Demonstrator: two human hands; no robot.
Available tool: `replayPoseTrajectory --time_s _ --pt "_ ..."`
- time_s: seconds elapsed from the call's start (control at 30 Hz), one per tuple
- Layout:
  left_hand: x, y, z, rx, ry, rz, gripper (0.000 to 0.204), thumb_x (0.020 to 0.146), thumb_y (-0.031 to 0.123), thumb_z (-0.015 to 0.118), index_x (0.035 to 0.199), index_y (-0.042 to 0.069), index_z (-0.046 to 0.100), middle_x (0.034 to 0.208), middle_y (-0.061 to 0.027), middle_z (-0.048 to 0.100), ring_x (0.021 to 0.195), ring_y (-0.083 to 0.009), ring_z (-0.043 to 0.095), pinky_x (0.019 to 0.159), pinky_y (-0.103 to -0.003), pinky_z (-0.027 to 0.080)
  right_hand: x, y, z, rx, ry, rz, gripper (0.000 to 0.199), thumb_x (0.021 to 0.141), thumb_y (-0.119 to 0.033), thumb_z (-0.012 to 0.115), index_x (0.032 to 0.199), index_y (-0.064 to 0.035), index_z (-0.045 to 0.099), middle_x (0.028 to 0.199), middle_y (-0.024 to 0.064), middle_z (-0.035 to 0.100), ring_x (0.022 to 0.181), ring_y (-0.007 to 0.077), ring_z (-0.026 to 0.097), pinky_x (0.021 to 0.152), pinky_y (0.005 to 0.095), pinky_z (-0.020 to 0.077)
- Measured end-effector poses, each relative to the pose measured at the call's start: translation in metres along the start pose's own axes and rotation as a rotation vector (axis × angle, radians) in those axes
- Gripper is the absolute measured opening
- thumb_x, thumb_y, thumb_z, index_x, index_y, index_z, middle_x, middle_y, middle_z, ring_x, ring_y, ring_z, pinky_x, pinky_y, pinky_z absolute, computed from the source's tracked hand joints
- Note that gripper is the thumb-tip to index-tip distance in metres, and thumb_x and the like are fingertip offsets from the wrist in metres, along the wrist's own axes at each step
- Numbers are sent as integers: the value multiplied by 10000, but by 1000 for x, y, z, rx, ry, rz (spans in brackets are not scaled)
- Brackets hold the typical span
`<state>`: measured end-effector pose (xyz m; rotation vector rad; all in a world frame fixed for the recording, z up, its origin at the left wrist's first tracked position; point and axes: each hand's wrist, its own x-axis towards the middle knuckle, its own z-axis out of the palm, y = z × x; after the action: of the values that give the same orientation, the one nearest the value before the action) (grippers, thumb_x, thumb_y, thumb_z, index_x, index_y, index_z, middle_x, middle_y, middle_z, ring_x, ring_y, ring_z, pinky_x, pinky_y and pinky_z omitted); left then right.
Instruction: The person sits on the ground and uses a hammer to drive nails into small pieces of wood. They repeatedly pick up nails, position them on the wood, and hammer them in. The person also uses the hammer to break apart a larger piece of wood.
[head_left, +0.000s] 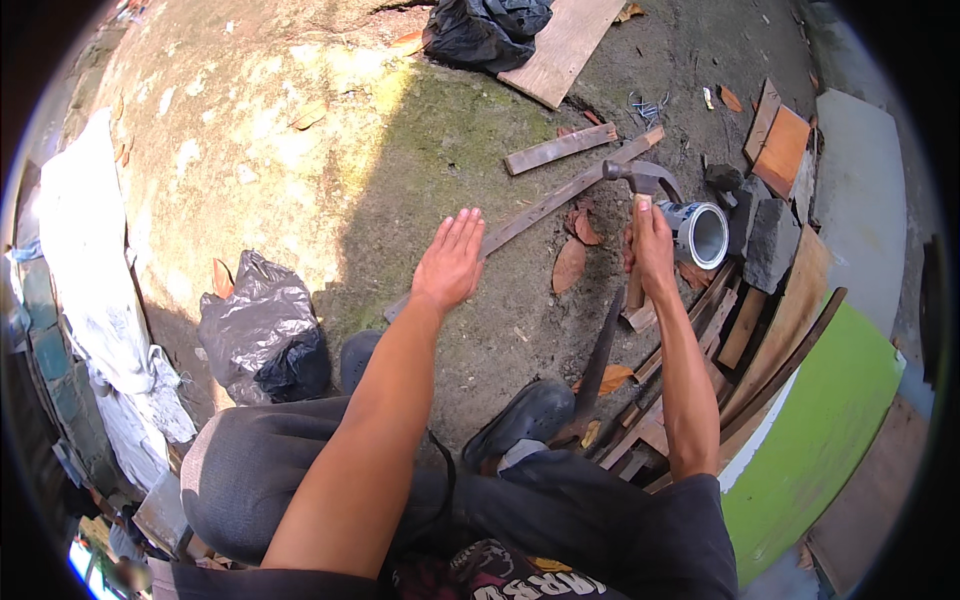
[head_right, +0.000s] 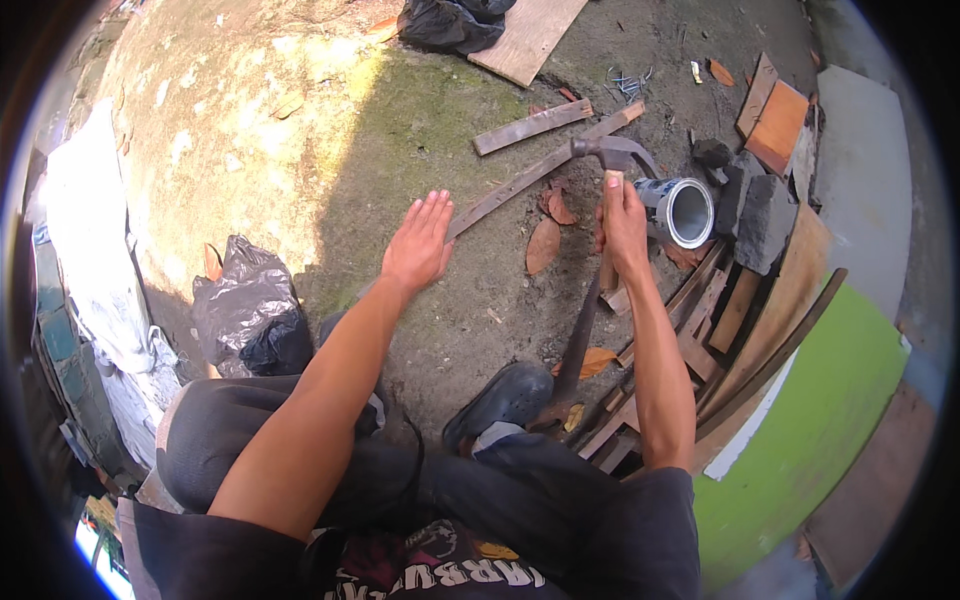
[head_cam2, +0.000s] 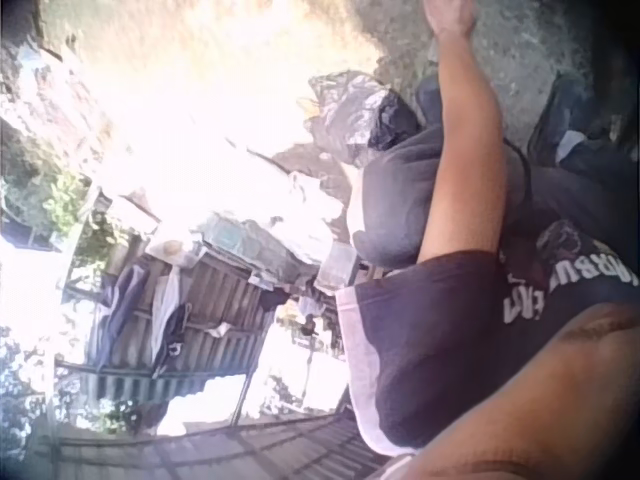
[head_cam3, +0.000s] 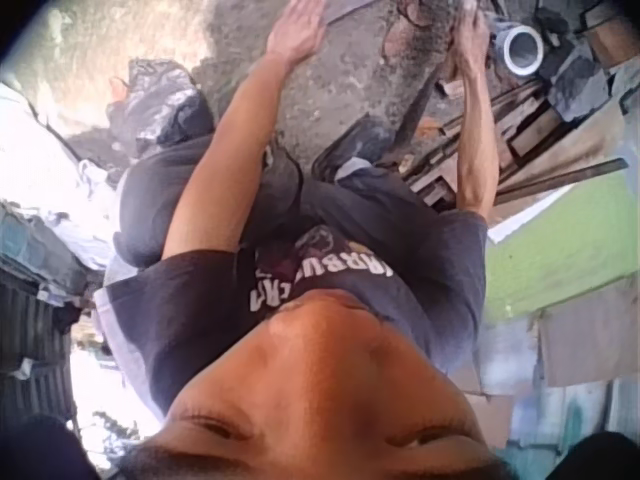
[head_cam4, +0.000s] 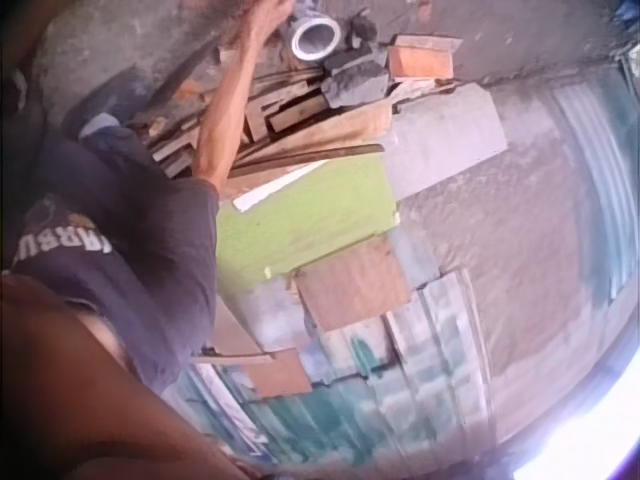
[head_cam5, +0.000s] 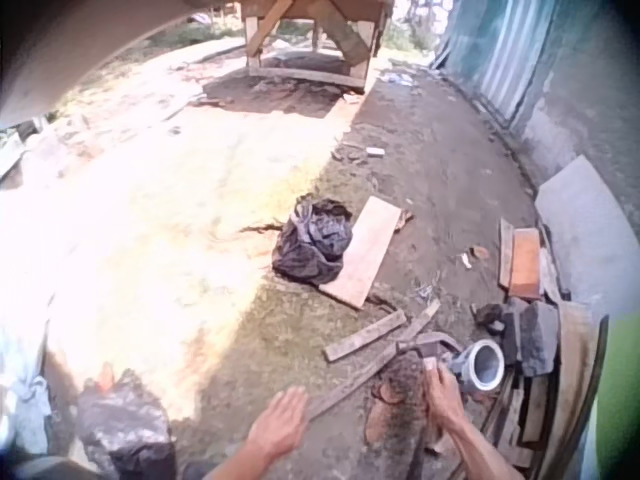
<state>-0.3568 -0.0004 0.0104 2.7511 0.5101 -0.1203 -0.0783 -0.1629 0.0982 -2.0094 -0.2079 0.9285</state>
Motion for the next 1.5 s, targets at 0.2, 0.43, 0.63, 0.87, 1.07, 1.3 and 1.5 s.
replayPoseTrajectory --time_s 0.2,0.43,0.63,0.87,1.07,1.3,1.5 --pt "8 10 0 22 -57 14 652 952 294 551 1491 -15 353 1601 -148 311 1502 -270 257 1241 -412 186 -6 60 26 -641 64 -564 422 1045 -464 449 1010 -49 515 708 67 559 482 117 546 379 297 421" --pt "-6 2 -3 50 -24 -8 637 972 316 529 1493 -7 356 1605 -136 309 1503 -261 254 1242 -407 178 -3 5 25 32 104 -62 422 1035 -476 474 1037 -58 524 690 31 544 449 98 508 363 285 398" --pt "-6 1 1 35 -61 -20 625 988 332 505 1495 -1 355 1609 -130 303 1506 -259 243 1242 -413 173 -49 20 47 -488 -69 -280 434 1024 -438 496 1044 -5 521 761 211 580 722 362 594 712 463 469" --pt "-9 1 -1 72 -44 -26 618 997 338 493 1499 7 352 1614 -120 294 1508 -249 238 1242 -412 172 -28 2 28 -216 101 -273 389 1041 -418 511 1035 -32 550 701 -3 549 516 60 510 440 244 409" --pt "-8 1 -1 45 -37 -34 627 989 342 501 1499 8 353 1608 -123 306 1504 -250 250 1242 -409 172 -53 15 27 -138 -35 -216 531 992 -235 616 1411 12 405 1074 142 627 856 194 691 692 334 579" --pt "-9 -2 2 108 -36 -10 633 975 317 528 1496 2 355 1600 -130 322 1501 -256 260 1240 -406 181 -114 39 67 -685 -340 -861 489 897 -225 687 1352 -102 557 952 125 634 756 326 664 609 402 529" --pt "-2 3 1 66 12 -4 632 963 286 544 1491 -7 358 1591 -146 334 1494 -266 275 1238 -407 195 -76 34 69 -854 42 -758 484 923 -308 666 1379 -179 567 826 47 558 652 244 617 525 386 513"
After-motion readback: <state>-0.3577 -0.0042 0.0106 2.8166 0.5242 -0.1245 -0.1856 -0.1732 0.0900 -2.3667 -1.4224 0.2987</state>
